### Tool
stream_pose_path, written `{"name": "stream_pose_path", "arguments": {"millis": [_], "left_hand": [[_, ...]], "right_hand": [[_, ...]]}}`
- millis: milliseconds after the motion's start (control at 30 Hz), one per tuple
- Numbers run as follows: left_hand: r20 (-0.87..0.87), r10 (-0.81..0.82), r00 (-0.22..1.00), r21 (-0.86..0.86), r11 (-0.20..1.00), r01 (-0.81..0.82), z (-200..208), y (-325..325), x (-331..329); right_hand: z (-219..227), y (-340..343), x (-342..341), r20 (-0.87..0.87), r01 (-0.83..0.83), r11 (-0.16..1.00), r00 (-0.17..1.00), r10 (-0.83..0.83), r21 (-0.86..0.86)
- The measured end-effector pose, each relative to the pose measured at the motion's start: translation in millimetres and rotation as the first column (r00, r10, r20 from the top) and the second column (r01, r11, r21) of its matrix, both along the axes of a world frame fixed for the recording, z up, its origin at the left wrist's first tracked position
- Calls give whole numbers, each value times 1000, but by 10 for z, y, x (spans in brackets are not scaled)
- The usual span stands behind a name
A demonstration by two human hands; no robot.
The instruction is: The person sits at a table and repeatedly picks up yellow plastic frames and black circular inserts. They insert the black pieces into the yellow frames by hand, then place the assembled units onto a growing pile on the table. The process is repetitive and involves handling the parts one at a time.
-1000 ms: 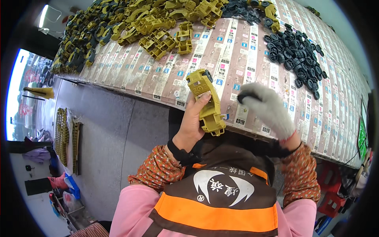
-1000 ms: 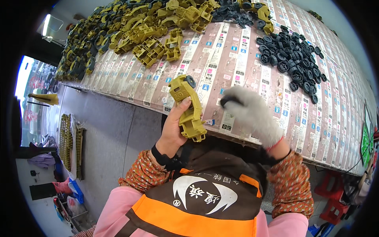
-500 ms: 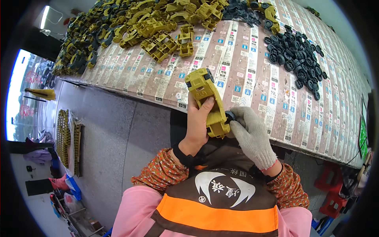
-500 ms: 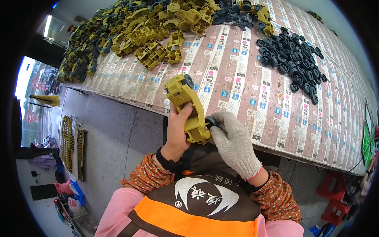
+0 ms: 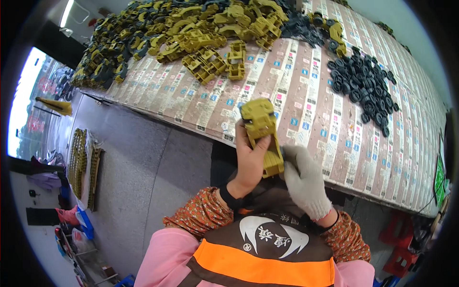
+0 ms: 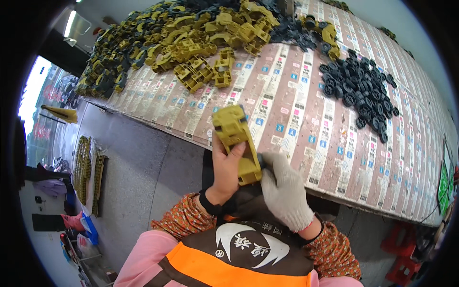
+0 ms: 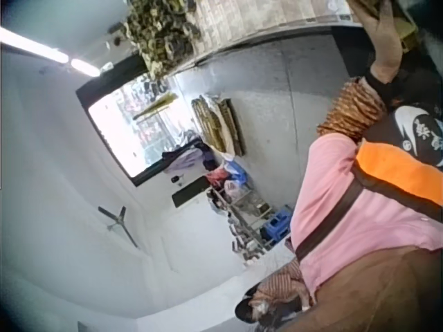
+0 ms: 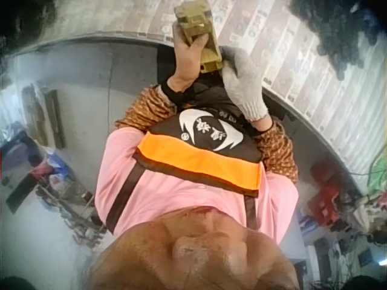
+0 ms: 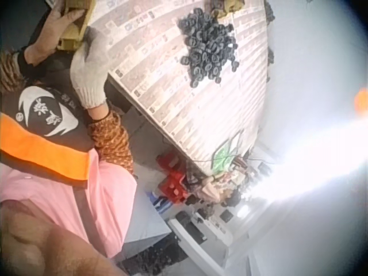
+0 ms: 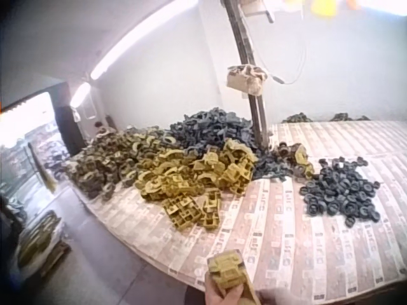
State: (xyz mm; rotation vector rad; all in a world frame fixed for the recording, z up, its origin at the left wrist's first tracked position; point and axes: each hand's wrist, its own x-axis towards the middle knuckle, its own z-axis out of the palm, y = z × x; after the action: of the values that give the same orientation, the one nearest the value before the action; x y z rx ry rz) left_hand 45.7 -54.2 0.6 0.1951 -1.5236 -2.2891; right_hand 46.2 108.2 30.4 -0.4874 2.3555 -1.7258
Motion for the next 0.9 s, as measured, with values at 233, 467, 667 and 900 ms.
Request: {"name": "stream_pose_path", "arguments": {"millis": [233,467,667,900], "left_hand": [[-151,-71,986,-113,992,54,60,110,57],[-230,-179,957,-185,973,138,-42,62,-1],[-93,-219,971,4,975,221,59,67,-397],[69,-329,942,-388,861,329,167,-501,-1045]], "right_hand": [[114,32,6,-139,-51,986,988,73,159],[483,15,-140,-21,-138,946,988,151,292],[600,-128,-399,44,-110,911,994,101,398],[637,135,-1472,272,115,991,958,-93,-67]]}}
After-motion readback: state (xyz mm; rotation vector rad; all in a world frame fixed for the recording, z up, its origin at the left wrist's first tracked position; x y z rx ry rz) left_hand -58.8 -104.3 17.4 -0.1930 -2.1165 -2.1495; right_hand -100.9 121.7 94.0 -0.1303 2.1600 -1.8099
